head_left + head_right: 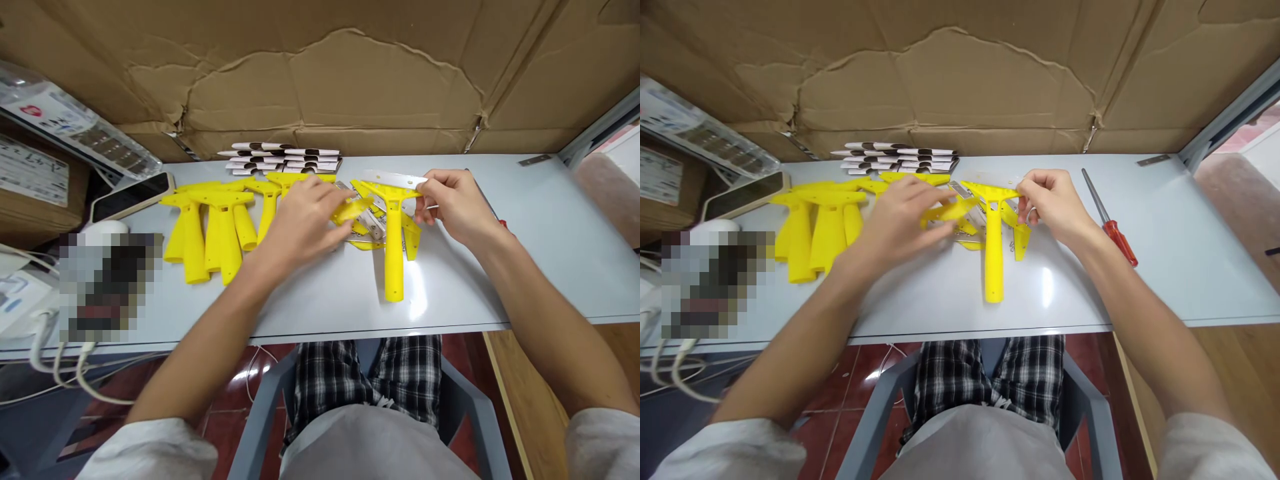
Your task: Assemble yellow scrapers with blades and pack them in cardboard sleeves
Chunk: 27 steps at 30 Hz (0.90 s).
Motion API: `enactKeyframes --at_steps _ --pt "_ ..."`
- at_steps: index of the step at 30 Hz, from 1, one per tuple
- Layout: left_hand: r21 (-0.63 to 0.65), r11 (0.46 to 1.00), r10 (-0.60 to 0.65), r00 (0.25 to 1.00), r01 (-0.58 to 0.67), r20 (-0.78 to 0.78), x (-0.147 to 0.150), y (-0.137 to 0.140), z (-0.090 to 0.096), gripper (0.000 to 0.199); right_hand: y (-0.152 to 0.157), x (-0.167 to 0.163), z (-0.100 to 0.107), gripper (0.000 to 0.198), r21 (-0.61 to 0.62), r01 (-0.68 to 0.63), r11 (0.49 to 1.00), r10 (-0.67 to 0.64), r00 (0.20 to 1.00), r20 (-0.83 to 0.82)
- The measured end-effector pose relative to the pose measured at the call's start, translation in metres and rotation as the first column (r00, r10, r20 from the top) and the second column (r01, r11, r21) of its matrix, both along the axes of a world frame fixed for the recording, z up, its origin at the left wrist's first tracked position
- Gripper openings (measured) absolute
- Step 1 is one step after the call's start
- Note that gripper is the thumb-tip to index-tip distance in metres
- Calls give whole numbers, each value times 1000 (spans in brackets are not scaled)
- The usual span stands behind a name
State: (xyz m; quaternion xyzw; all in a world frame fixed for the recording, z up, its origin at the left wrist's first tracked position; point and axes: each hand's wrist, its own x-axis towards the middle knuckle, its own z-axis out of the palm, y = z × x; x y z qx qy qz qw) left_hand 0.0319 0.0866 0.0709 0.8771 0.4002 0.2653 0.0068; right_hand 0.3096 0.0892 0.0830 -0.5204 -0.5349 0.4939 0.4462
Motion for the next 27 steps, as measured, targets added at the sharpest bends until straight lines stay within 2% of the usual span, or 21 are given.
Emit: enactKeyframes --at_steps 3,6,9,12,14,15,19,21,24,27 --pt "-57 992 125 962 -114 243 -10 3 13 22 0 1 0 21 -9 10 1000 -10 1000 -1" --pt "-227 962 239 869 -152 433 -14 5 20 9 2 1 -6 22 -19 -19 1000 19 1000 8" --pt "-406 913 297 750 -41 591 -15 6 23 20 3 0 -14 23 -18 -62 998 63 998 18" --pt "-491 864 329 611 114 720 -15 6 23 45 1 -4 -18 23 -24 -99 995 100 995 30" --pt "-508 838 333 550 201 766 -14 6 22 62 -2 -8 -18 23 -51 -125 991 127 991 42" --pt "-513 826 337 525 234 782 -13 6 21 63 -4 -11 -18 23 -66 -138 988 141 989 44" --pt "-538 784 384 439 310 812 -3 7 12 33 -11 -19 -18 26 -96 -184 978 186 982 22" --pt "-524 799 381 426 294 821 2 8 7 25 -12 -20 -18 26 -100 -193 976 196 981 13" --pt "-487 850 379 410 200 830 6 9 0 19 -13 -21 -19 26 -101 -189 977 190 982 8" --pt "-507 844 410 400 173 819 5 9 -1 12 -12 -21 -20 27 -100 -185 978 186 982 3"
